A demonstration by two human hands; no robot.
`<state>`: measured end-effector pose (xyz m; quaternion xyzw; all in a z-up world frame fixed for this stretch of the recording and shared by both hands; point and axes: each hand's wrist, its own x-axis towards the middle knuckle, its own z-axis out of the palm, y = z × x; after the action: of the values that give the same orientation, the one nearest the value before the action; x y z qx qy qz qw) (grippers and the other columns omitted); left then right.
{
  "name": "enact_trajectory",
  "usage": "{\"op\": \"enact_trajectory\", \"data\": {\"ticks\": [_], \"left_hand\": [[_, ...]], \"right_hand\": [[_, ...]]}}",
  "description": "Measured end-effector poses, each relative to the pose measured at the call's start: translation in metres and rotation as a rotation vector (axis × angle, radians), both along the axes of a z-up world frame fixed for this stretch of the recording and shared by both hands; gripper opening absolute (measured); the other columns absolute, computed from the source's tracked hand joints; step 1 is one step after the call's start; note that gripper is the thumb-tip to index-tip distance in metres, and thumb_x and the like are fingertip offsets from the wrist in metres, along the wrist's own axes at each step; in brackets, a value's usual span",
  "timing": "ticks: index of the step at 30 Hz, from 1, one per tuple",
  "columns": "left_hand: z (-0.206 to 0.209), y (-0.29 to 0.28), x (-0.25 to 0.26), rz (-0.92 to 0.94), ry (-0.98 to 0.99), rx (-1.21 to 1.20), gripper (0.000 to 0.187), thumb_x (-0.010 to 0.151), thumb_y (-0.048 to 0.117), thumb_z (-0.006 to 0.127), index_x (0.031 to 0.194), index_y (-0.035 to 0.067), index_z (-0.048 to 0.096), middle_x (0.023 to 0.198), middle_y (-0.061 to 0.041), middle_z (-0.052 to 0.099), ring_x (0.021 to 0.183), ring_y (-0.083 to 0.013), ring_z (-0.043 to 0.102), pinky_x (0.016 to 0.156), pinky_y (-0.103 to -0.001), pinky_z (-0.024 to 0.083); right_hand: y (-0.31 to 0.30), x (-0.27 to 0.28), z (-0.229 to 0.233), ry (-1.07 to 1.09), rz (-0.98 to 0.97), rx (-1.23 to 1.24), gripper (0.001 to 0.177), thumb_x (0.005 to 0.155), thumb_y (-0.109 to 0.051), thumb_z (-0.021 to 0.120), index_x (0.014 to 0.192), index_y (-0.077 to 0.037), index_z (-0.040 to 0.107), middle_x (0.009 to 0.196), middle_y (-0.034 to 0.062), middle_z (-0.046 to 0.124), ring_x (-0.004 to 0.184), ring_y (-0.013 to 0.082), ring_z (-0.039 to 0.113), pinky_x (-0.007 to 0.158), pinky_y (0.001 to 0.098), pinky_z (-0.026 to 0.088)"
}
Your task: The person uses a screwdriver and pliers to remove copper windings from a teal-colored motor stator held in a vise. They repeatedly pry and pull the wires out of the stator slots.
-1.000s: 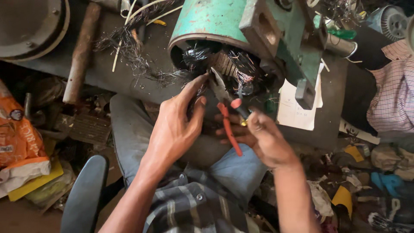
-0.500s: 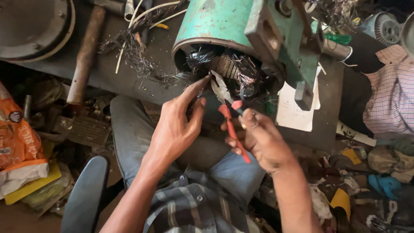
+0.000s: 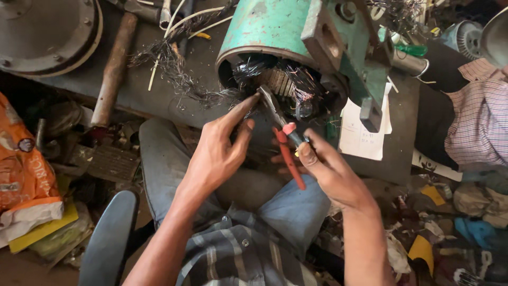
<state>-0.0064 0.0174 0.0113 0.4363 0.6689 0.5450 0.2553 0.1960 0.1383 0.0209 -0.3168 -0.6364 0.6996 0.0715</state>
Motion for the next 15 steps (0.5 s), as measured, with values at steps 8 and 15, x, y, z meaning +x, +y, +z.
{"op": "enact_trajectory", "data": {"ticks": [8,15], "left_hand": [[-0.001,-0.003,-0.001,-0.002,-0.001,-0.031,0.043,0.098,0.009,0.058,0.14,0.005,0.059,0.088,-0.025,0.067,0.065,-0.0306,0.062,0.067,-0.037,0.052],[-0.006,-0.004,0.0,-0.01,0.043,0.122,0.043,0.1,0.006,0.058,0.142,0.002,0.053,0.107,-0.029,0.07,0.1,-0.0457,0.069,0.085,-0.044,0.054]], "right_hand": [[0.016,0.002,0.015,-0.135,0.001,0.113,0.05,0.102,-0.039,0.058,0.133,-0.001,0.063,0.103,0.0061,0.071,0.083,0.0122,0.062,0.074,0.0297,0.051],[-0.025,-0.021,-0.008,-0.186,-0.084,0.79,0.036,0.092,-0.024,0.08,0.118,-0.004,0.065,0.09,0.0112,0.062,0.078,0.025,0.059,0.069,0.0373,0.049]]}}
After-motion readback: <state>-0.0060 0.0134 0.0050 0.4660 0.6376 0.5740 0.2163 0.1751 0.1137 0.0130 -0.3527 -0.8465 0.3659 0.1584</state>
